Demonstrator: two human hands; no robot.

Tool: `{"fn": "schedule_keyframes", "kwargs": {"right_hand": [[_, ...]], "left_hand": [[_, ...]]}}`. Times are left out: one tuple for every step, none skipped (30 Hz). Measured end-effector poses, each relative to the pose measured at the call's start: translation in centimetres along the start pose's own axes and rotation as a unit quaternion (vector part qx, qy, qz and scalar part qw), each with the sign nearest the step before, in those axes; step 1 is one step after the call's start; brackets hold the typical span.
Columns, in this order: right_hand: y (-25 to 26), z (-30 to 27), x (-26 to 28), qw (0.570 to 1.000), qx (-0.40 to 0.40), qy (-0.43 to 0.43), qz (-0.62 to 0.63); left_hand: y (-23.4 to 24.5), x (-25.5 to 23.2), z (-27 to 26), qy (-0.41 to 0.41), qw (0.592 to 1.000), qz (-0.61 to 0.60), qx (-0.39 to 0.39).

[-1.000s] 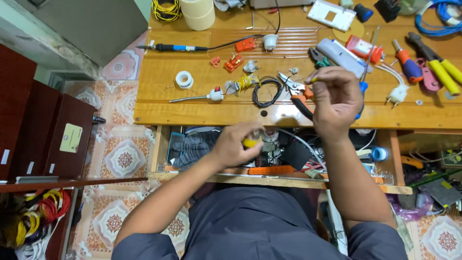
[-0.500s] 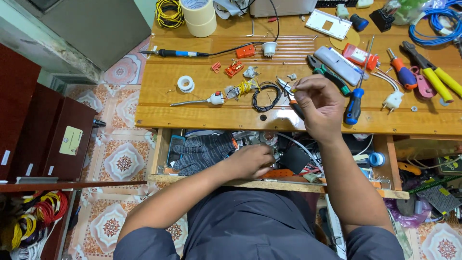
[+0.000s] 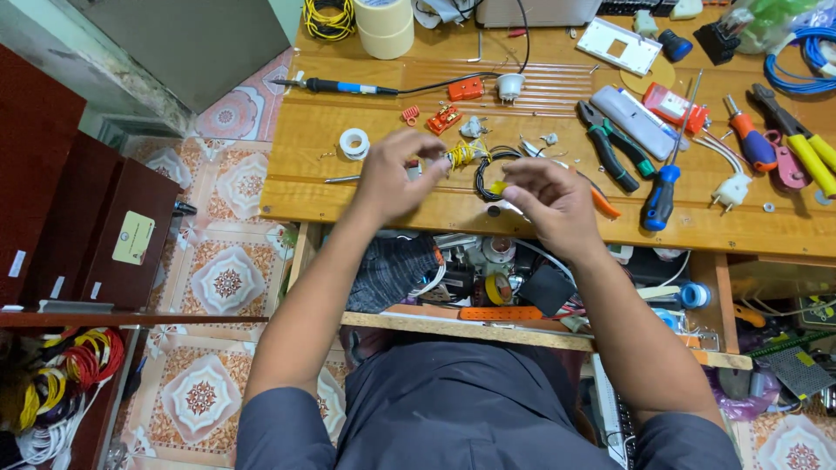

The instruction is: Wiring and assembling electrical components on a workbench

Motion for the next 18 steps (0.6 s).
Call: {"fn": "schedule_keyframes", "kwargs": {"right_hand": [[-0.3, 0.1, 0.0, 1.000, 0.001, 0.000, 0.000], [-0.7, 0.1, 0.0, 1.000, 0.008, -0.011, 0.023], [-1.1, 0.2, -0.1, 0.999, 0.015, -0.021, 0.046], [-1.2, 0.1, -0.4, 0.999, 0.015, -0.022, 0.047], [-1.3, 0.1, -0.7, 0.998, 0.018, -0.024, 0.060], [-1.5, 0.1, -1.0, 0.997, 0.020, -0.025, 0.073], [-1.5, 0.1, -1.1, 0.997, 0.019, -0.025, 0.074], [-1.6, 0.2, -1.2, 0.996, 0.015, -0.023, 0.081], [-1.6, 0.1, -1.3, 0.996, 0.012, -0.022, 0.088], [-1.5, 0.1, -1.5, 0.996, 0.010, -0.022, 0.088], [-1.4, 0.2, -1.7, 0.996, 0.004, -0.021, 0.086], [-1.4, 0.3, -2.0, 0.996, -0.003, -0.019, 0.084], [-1.4, 0.4, -1.9, 0.996, -0.004, -0.020, 0.084], [-1.3, 0.5, -1.7, 0.997, -0.014, -0.014, 0.076], [-1.3, 0.5, -1.6, 0.997, -0.024, -0.008, 0.067], [-1.3, 0.7, -1.6, 0.997, -0.024, -0.009, 0.067], [-1.2, 0.9, -1.6, 0.998, -0.028, 0.004, 0.056], [-1.1, 1.2, -1.5, 0.998, -0.032, 0.017, 0.045]], "left_hand": [[0.0, 0.5, 0.0, 0.000, 1.000, 0.000, 0.000], [0.1, 1.1, 0.0, 0.017, 1.000, -0.005, -0.017], [0.1, 1.8, 0.0, 0.033, 0.999, -0.009, -0.032], [-0.1, 2.0, -0.4, 0.034, 0.999, -0.009, -0.032], [-0.3, 2.1, -0.8, 0.021, 0.999, -0.003, -0.034], [-0.5, 2.1, -1.1, 0.008, 0.999, 0.003, -0.035], [-0.4, 2.2, -1.3, 0.008, 0.999, 0.004, -0.034], [-0.4, 2.3, -1.5, -0.001, 0.999, 0.011, -0.034], [-0.4, 2.3, -1.7, -0.009, 0.999, 0.017, -0.034], [-0.3, 2.2, -1.8, -0.010, 0.999, 0.016, -0.032], [-0.3, 2.0, -1.8, -0.010, 0.999, 0.025, -0.026], [-0.3, 1.9, -1.9, -0.011, 0.999, 0.033, -0.021], [-0.3, 1.9, -1.9, -0.011, 0.999, 0.032, -0.020], [-0.4, 1.9, -2.0, -0.010, 0.999, 0.041, -0.014], [-0.5, 1.9, -2.2, -0.009, 0.999, 0.049, -0.007], [-0.6, 2.1, -2.2, -0.008, 0.999, 0.048, -0.007], [-0.7, 2.3, -2.3, -0.008, 0.999, 0.051, -0.004], [-0.8, 2.5, -2.4, -0.007, 0.999, 0.053, -0.002]]}}
Point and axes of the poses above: each hand's wrist, its own z-axis towards the middle knuckle, its own y-axis out of the back of the hand, x = y × z, the point moved 4 cm from there along z, towards the middle knuckle, and after that the axes turned 2 degrees about x, right-handed, at the moved point
